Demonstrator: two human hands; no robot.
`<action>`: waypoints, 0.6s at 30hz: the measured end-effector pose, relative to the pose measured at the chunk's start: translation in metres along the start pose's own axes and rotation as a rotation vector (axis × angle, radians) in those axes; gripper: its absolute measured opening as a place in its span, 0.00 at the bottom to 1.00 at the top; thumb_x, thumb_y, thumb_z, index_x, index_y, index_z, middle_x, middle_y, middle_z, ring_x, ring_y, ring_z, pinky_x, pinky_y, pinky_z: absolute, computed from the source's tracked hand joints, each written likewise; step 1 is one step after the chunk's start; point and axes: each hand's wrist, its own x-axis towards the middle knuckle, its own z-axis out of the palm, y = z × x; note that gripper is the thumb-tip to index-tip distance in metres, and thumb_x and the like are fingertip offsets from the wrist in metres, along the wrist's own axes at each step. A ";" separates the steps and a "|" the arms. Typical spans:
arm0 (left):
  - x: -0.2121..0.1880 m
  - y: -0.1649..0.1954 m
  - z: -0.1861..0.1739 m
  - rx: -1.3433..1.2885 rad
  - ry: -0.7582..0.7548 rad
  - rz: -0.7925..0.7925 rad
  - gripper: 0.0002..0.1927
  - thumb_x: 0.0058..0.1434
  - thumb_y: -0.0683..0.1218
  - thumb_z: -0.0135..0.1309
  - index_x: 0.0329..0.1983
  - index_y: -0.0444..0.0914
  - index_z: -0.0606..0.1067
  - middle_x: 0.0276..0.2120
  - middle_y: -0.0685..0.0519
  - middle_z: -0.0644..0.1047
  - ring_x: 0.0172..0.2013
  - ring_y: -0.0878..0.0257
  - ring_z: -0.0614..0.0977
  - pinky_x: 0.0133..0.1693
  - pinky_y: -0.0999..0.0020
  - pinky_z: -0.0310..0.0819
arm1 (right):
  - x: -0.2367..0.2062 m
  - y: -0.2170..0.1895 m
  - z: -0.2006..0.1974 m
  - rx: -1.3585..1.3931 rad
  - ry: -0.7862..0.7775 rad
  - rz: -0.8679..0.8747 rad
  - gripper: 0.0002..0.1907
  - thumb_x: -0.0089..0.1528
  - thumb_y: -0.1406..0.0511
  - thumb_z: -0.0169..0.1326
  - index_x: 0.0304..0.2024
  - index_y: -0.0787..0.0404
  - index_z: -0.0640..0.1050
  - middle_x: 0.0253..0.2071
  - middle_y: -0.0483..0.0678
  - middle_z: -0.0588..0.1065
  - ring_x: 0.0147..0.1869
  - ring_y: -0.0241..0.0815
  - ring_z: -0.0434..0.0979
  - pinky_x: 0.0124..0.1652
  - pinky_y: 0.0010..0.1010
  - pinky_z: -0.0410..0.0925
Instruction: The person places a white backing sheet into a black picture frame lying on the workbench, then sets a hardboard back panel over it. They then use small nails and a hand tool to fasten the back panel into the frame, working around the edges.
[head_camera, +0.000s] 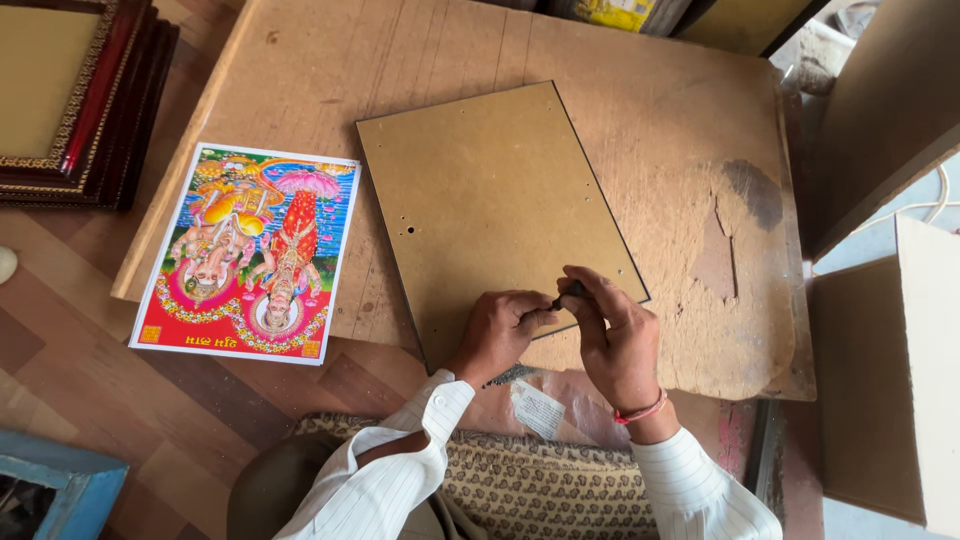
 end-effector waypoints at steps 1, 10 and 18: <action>0.000 -0.001 0.000 0.008 -0.001 -0.008 0.08 0.59 0.43 0.63 0.37 0.34 0.81 0.32 0.46 0.83 0.31 0.53 0.86 0.34 0.64 0.79 | 0.001 0.000 0.000 -0.011 -0.009 0.011 0.15 0.64 0.74 0.57 0.54 0.63 0.78 0.44 0.50 0.83 0.47 0.40 0.86 0.45 0.27 0.77; 0.000 -0.001 0.001 -0.001 0.010 0.006 0.05 0.60 0.42 0.62 0.37 0.35 0.81 0.31 0.48 0.83 0.30 0.55 0.86 0.33 0.64 0.78 | 0.002 -0.002 0.001 -0.006 0.005 0.001 0.13 0.64 0.75 0.57 0.51 0.62 0.78 0.42 0.49 0.83 0.46 0.38 0.86 0.42 0.26 0.76; 0.000 -0.009 0.005 0.173 0.024 0.081 0.05 0.58 0.42 0.63 0.34 0.35 0.81 0.30 0.47 0.82 0.32 0.50 0.84 0.37 0.58 0.77 | -0.006 0.003 0.012 0.011 0.124 0.042 0.08 0.62 0.75 0.61 0.44 0.64 0.79 0.36 0.48 0.82 0.41 0.34 0.86 0.39 0.23 0.75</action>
